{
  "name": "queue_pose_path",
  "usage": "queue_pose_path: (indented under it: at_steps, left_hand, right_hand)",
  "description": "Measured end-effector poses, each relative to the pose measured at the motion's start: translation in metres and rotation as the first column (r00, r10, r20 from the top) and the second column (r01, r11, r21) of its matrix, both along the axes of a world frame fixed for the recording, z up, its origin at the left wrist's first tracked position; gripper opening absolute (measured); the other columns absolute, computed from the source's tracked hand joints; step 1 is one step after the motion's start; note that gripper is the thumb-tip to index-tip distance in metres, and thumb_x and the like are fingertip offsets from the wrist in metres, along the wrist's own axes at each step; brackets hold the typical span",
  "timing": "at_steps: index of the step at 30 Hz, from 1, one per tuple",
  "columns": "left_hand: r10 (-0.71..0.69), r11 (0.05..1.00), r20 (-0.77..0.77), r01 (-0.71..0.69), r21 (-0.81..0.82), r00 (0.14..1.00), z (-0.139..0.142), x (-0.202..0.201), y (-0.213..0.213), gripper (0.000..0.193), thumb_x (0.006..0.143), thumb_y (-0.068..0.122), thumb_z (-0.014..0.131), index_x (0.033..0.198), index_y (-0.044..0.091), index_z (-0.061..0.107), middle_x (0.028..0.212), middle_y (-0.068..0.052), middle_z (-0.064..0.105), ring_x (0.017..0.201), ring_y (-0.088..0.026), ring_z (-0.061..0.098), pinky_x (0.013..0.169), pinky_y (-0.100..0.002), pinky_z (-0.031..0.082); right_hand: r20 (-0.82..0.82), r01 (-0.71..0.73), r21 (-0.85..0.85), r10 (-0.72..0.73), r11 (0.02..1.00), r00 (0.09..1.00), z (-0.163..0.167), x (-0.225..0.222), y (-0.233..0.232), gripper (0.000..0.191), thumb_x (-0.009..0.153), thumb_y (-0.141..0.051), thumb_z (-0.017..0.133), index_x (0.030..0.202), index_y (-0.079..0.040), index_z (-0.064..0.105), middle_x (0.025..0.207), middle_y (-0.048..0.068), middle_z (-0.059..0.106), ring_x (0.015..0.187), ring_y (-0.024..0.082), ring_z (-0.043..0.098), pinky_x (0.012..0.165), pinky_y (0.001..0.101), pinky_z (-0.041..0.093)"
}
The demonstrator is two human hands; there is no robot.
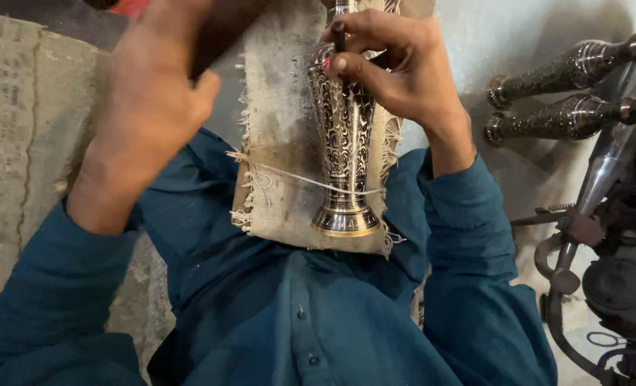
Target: The person uses a hammer and chisel to engrave intricate patterns on a metal vase. They repeatedly strike the chisel against the vase's surface to create detailed designs.
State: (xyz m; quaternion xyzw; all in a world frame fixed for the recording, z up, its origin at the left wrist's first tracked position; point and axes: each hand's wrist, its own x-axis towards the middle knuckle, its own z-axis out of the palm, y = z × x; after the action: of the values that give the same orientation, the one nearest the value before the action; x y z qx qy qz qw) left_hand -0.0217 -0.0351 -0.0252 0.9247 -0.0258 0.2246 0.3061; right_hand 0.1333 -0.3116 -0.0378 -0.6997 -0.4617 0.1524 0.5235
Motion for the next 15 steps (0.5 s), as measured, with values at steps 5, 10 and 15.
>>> queue_pose_path:
  at_steps: [5, 10, 15]
  left_hand:
    - [-0.082, 0.983, -0.024, 0.077, -0.168, 0.996, -0.0038, 0.0013, 0.0025, 0.063, 0.098, -0.003, 0.071, 0.151, 0.010, 0.039, 0.130, -0.019, 0.063, 0.117, -0.041, 0.063, 0.094, -0.049, 0.053]
    - [-0.053, 0.999, 0.021, 0.052, 0.008, 0.998, -0.0040, 0.0034, 0.0046, 0.068, 0.092, -0.002, 0.075, 0.148, 0.016, 0.041, 0.124, -0.015, 0.063, 0.102, -0.038, 0.067, 0.087, -0.051, 0.054]
    - [0.045, 0.974, 0.055, -0.056, 0.221, 0.997, -0.0040, 0.0066, 0.0027, 0.072, 0.089, -0.001, 0.076, 0.150, 0.018, 0.042, 0.121, -0.016, 0.058, 0.106, -0.037, 0.064, 0.090, -0.054, 0.052]
  right_hand:
    - [-0.089, -0.018, 0.031, 0.021, 0.999, 0.996, 0.0031, -0.0006, 0.0010, 0.028, 0.110, 0.005, 0.072, 0.135, 0.007, 0.062, 0.122, 0.013, 0.075, 0.110, 0.018, 0.077, 0.095, 0.0281, 0.066]
    - [0.019, -0.005, 0.002, 0.005, 1.000, 1.000, 0.0035, -0.0007, 0.0019, 0.025, 0.109, 0.007, 0.072, 0.132, 0.008, 0.063, 0.117, 0.015, 0.075, 0.105, 0.020, 0.078, 0.091, 0.0291, 0.066]
    - [-0.045, -0.009, 0.012, 0.010, 1.000, 0.999, 0.0017, -0.0011, 0.0014, 0.025, 0.110, 0.007, 0.069, 0.133, 0.008, 0.061, 0.117, 0.014, 0.076, 0.106, 0.019, 0.078, 0.095, 0.0302, 0.066]
